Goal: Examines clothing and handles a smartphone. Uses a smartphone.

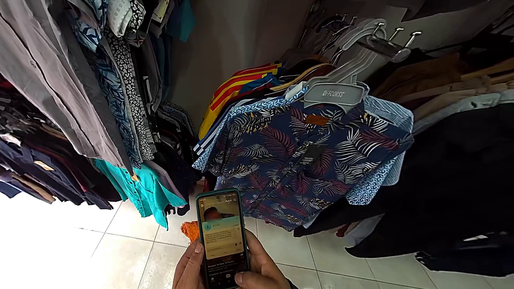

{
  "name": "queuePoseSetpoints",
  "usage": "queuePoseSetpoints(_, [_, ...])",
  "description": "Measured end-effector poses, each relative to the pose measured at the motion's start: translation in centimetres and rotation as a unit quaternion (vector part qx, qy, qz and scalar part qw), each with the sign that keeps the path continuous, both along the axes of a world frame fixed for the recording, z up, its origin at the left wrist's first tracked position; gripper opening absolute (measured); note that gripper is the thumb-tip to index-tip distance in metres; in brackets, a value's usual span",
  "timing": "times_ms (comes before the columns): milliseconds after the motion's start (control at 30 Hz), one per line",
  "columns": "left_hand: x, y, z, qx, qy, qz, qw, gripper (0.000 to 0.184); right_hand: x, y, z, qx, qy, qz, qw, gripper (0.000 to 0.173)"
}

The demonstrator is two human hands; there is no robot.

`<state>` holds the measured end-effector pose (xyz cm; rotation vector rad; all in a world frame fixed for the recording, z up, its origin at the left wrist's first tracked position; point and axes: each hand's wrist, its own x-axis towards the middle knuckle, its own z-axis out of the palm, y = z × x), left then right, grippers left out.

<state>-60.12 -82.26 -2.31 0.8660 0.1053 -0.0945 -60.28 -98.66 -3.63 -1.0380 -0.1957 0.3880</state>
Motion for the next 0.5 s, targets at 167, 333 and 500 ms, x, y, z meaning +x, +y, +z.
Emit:
queuePoseSetpoints(167, [-0.01,0.01,0.01,0.005,-0.003,-0.001,1.0,0.043,-0.01,0.03,-0.13,0.006,-0.005,0.0,1.0,0.071])
queuePoseSetpoints(333, [-0.06,-0.04,0.19,0.008,-0.003,0.002,1.0,0.044,-0.03,0.02,-0.06,0.006,-0.003,0.0,1.0,0.071])
queuePoseSetpoints(500, [-0.11,-0.03,0.36,0.008,0.004,0.005,1.0,0.044,-0.06,-0.03,0.01,0.006,0.005,0.004,1.0,0.072])
